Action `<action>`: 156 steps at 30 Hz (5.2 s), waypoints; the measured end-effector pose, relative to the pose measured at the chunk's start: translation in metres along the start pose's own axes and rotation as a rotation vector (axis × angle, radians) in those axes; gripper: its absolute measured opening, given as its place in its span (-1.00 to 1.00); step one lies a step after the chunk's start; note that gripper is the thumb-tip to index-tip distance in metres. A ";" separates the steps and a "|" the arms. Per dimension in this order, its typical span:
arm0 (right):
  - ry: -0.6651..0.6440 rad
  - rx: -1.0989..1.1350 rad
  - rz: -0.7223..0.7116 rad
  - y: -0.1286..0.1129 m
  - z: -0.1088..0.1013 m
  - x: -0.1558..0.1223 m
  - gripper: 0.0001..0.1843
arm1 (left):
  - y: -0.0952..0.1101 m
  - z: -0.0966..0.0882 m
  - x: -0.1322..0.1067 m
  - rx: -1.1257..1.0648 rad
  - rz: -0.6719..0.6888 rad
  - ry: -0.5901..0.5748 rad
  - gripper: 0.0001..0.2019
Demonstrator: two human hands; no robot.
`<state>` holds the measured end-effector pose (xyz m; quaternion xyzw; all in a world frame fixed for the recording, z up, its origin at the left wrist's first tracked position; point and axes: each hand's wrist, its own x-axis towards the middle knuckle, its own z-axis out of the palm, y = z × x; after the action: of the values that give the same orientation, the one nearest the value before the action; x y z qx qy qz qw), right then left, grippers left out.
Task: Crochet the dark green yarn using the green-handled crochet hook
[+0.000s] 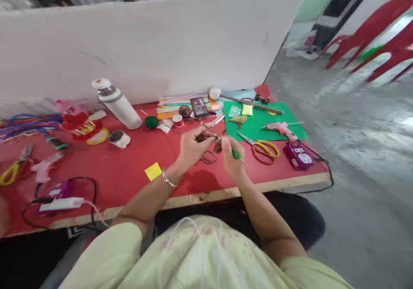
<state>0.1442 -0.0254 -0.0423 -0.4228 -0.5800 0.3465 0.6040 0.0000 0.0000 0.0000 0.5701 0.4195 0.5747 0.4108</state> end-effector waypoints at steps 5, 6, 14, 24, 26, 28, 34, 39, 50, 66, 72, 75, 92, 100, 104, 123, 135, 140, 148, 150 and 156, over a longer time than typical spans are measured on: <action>0.121 0.296 0.014 0.012 0.015 0.002 -0.47 | -0.003 -0.003 0.001 -0.409 -0.406 -0.102 -0.69; 0.069 0.411 0.088 0.014 0.013 0.006 -0.43 | -0.002 -0.007 0.003 -0.453 -0.522 -0.226 -0.66; -0.415 0.743 0.504 0.030 -0.017 0.035 -0.46 | 0.009 -0.034 0.010 -0.325 -0.531 -0.341 -0.66; -0.446 0.686 0.559 0.027 -0.024 0.037 -0.45 | 0.012 -0.038 0.013 -0.263 -0.567 -0.409 -0.69; -0.442 0.667 0.574 0.027 -0.027 0.038 -0.46 | 0.012 -0.039 0.014 -0.259 -0.573 -0.423 -0.69; -0.444 0.650 0.577 0.029 -0.029 0.040 -0.48 | 0.011 -0.040 0.015 -0.266 -0.581 -0.441 -0.68; -0.491 0.615 0.543 0.031 -0.035 0.042 -0.51 | 0.011 -0.041 0.018 -0.294 -0.641 -0.441 -0.67; -0.503 0.603 0.521 0.029 -0.039 0.044 -0.53 | 0.014 -0.039 0.020 -0.298 -0.646 -0.421 -0.68; -0.476 0.569 0.486 0.021 -0.037 0.045 -0.51 | 0.015 -0.039 0.020 -0.274 -0.617 -0.395 -0.66; -0.460 0.519 0.433 0.023 -0.041 0.042 -0.51 | 0.014 -0.037 0.018 -0.252 -0.593 -0.381 -0.65; -0.460 0.468 0.390 0.026 -0.043 0.039 -0.52 | 0.014 -0.036 0.017 -0.228 -0.581 -0.363 -0.64; -0.439 0.505 0.399 0.024 -0.043 0.039 -0.52 | 0.013 -0.036 0.016 -0.228 -0.577 -0.361 -0.65; -0.426 0.378 0.318 0.017 -0.044 0.033 -0.50 | 0.015 -0.033 0.014 -0.213 -0.557 -0.329 -0.63; -0.399 0.429 0.325 0.020 -0.047 0.033 -0.52 | 0.012 -0.033 0.015 -0.229 -0.558 -0.333 -0.65; -0.418 0.424 0.307 0.022 -0.049 0.033 -0.54 | 0.011 -0.033 0.015 -0.227 -0.561 -0.340 -0.64; -0.411 0.178 0.166 -0.004 -0.050 0.027 -0.44 | 0.015 -0.030 0.013 -0.175 -0.542 -0.309 -0.65; -0.352 -0.021 0.025 -0.006 -0.045 0.018 -0.44 | -0.002 -0.029 0.009 -0.036 -0.408 -0.257 -0.61; -0.324 0.059 0.063 -0.008 -0.043 0.019 -0.44 | -0.004 -0.031 0.009 -0.039 -0.427 -0.287 -0.58; -0.316 0.158 0.161 0.001 -0.044 0.019 -0.45 | -0.007 -0.032 0.009 -0.058 -0.465 -0.316 -0.56; -0.331 0.174 0.172 0.004 -0.046 0.020 -0.46 | -0.008 -0.032 0.010 -0.060 -0.467 -0.318 -0.56; -0.394 0.175 0.132 0.006 -0.051 0.020 -0.48 | -0.007 -0.031 0.010 -0.046 -0.477 -0.303 -0.59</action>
<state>0.1972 -0.0099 -0.0383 -0.3300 -0.6256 0.5103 0.4892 -0.0309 0.0114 -0.0034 0.5250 0.4624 0.3796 0.6053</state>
